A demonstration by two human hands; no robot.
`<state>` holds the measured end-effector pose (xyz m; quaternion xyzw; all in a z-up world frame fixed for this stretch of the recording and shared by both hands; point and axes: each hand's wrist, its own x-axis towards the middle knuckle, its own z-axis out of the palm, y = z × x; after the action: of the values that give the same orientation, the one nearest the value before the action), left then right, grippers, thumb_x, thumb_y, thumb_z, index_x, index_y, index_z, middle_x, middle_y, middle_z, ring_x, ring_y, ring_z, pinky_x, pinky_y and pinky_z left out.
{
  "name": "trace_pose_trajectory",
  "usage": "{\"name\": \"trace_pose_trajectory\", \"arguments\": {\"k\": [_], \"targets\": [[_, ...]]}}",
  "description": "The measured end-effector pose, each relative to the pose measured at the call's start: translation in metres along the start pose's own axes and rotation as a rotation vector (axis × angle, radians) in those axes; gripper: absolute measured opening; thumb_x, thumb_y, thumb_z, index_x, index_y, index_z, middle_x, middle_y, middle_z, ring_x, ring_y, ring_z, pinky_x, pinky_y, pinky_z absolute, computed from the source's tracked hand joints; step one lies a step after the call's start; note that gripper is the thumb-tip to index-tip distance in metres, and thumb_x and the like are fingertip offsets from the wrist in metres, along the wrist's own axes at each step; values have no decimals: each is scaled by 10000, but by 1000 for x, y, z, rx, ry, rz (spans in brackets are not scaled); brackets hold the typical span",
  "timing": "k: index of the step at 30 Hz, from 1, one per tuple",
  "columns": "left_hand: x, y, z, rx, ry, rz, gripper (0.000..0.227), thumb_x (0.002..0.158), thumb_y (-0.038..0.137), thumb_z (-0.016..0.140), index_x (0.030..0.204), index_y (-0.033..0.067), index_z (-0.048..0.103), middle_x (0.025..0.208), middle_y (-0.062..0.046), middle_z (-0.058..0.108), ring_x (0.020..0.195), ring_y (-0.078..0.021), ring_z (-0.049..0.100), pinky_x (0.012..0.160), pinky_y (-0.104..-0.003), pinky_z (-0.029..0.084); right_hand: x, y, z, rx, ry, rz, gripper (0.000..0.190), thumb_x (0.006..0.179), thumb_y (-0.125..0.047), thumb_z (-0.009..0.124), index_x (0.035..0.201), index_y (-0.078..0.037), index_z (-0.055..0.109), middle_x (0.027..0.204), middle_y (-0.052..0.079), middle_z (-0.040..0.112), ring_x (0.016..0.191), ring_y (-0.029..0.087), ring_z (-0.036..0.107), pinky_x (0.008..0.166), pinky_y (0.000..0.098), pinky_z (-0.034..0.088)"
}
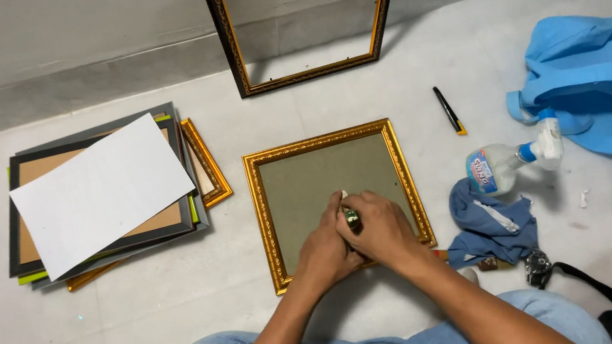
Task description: Cleaning and dusting picture frames using a brush and cloth.
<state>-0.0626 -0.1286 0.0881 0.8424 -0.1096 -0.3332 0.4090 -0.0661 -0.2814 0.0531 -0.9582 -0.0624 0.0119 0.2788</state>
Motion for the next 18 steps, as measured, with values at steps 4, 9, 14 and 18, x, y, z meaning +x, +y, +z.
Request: {"name": "trace_pose_trajectory", "arguments": {"k": [4,9,14,18], "targets": [[17,-19,13,25,67,-1,972,813,129,626,1624,107,90,1492,-277,436,1188,-562,580,950,-635,531,2,-4,-13,136,-34,24,348,834,-379,739,1011,-81,771,769,213,706,789,456,723,646,514,578],[5,-6,2,-234,217,-42,761,897,259,581,1591,103,313,1362,-189,606,1212,-455,627,985,-548,561,10,-38,-55,311,-365,111,704,823,-331,719,1428,-9,557,1188,333,674,1120,543,649,871,622,568],[34,-35,-1,-73,290,-56,635,912,281,610,1516,160,457,1166,-251,720,1114,-443,685,911,-514,601,11,18,-5,139,-580,203,642,869,-217,597,1450,37,497,1312,309,635,1219,496,622,955,575,552],[53,-83,-2,-151,528,-154,475,862,287,715,1318,158,681,1029,-198,770,976,-391,748,768,-459,632,6,53,30,-79,-793,205,611,891,-250,588,1420,56,566,1483,371,473,1286,539,555,1001,601,510]]}}
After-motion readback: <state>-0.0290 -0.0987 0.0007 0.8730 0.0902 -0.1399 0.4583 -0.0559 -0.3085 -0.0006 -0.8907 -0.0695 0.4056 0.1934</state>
